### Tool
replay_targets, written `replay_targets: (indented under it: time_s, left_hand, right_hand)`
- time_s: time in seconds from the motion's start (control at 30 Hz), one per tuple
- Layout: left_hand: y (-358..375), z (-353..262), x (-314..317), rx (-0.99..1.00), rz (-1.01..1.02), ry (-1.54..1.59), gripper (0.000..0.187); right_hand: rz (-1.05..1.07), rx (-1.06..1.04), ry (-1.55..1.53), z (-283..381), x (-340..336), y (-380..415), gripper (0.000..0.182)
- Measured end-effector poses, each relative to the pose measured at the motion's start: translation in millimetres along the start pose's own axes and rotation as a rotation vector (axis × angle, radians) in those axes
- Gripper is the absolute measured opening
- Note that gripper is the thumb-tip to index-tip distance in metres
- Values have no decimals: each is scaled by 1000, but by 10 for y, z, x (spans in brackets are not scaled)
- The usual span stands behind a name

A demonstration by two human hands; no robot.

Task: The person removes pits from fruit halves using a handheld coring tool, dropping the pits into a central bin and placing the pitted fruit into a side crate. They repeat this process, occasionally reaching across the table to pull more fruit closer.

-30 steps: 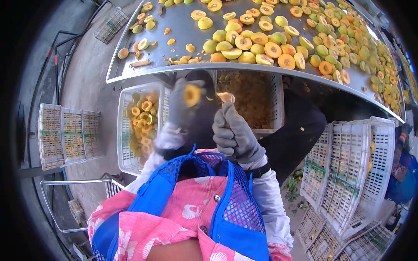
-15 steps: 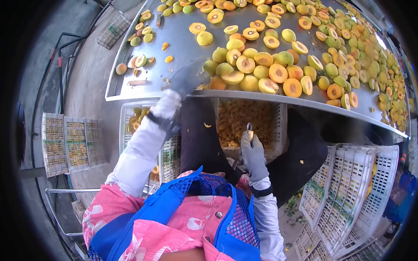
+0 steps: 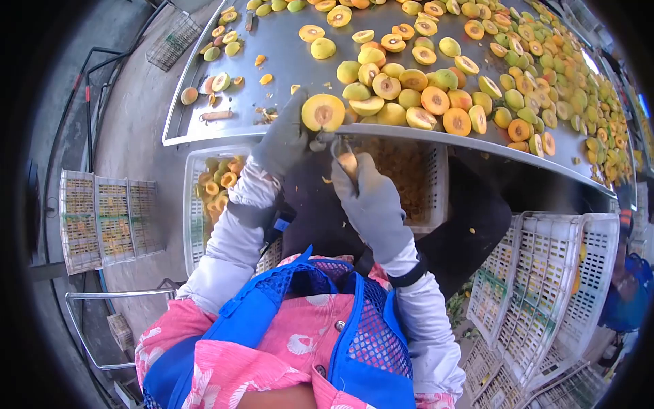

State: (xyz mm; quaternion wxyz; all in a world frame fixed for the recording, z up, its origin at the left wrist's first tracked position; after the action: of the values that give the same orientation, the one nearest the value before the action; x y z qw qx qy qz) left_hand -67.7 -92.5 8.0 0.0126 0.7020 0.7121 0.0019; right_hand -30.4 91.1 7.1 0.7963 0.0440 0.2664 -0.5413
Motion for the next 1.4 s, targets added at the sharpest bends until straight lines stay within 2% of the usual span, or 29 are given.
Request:
replay_targets:
  time_s: [0.07,0.13,0.2,0.27,0.3,0.37,0.5,0.57,0.6,0.67,0.77,0.8,0.83,0.87,0.9,0.97,1.0,1.07,1.13,1.2,1.27,1.3,1.33,1.37,1.4]
  left_hand:
    - [179,-213,163,-22,14,-29,39]
    - [276,-313,255,-98,-70,-411,47]
    - [292,-196,287,-97,-86,-366,43]
    - [342,-208,333,180,-203,-368,38]
    - [345,-199,380,186,-206,-368,38]
    - [354,-140,401,31,-289,100,31]
    - [475,-267,433,-50,-338,-2,36]
    - [543,-217,457,120,-384,-38,44]
    - [575,-203,457,119,-383,-40,44]
    - [714,-342,527,665,-652,-980,52]
    - [709,-315,471,731,-530,-993,60]
    - [731,-397,494,729,-528,-994,60]
    - [732,-538,492,560,-490,-748,30]
    - [723,-606,500,389,-446,-504,31]
    - [697,-635,588,386,-440,-505,31]
    - [631,-603,722,245,-488,-140,28]
    - [629,-565,710,243,-487,-139,28]
    - [563,-423,676,113,-399,-64,31]
    - [513,-390,649,52,-367,-103,31]
    - [464,-409,656,5,-338,-137,30]
    - [410,-446,664,-77,-283,-302,29]
    - [395,-444,668,-79,-280,-307,29]
    - [374,-433,692,-85,-194,-181,32]
    - [362,-431,707,-89,-111,-54,34]
    - [362,-450,689,-90,-114,-58,34]
  right_hand:
    - [-12,-43,15,135,-28,-22,21]
    - [-77,-100,68,202,-51,-10,25]
    - [-90,-103,72,271,-81,34,25]
    - [-98,-102,66,337,-79,84,24]
    - [-127,-103,6,369,-76,101,24]
    - [-155,-109,-56,409,-82,124,23]
    - [-149,-116,-50,451,-79,158,23]
    - [-148,-107,-57,442,-68,158,24]
    - [-153,-110,-21,419,-48,167,24]
    - [-160,-112,15,372,-13,193,25]
    - [-188,-183,-20,429,-27,228,29]
    - [-50,69,-180,472,-49,217,31]
    - [88,320,-336,470,-33,238,33]
    - [87,324,-338,444,-28,244,33]
    - [76,325,-380,398,-11,238,35]
    - [73,323,-419,289,71,253,37]
    - [49,286,-479,278,130,256,37]
    - [24,245,-535,248,139,239,36]
    - [98,452,-527,327,86,279,37]
    - [84,432,-521,285,93,260,37]
    - [61,400,-527,321,55,226,37]
    - [105,568,-675,461,-6,239,31]
    - [152,737,-821,555,-30,262,29]
    - [155,737,-825,562,-73,260,29]
    - [212,783,-931,552,-112,271,33]
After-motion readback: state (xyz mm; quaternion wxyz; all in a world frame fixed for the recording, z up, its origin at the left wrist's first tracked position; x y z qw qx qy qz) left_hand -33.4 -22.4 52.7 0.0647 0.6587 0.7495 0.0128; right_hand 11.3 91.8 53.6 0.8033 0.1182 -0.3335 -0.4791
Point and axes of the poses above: each hand's wrist, its own y-axis away from the middle knuckle, its own x-axis out of the palm, z = x × y, the point moved 3 cm from there along -y, towards the middle knuckle, and after that the axes turned 10 degrees about -x, right-handed, at the moved point
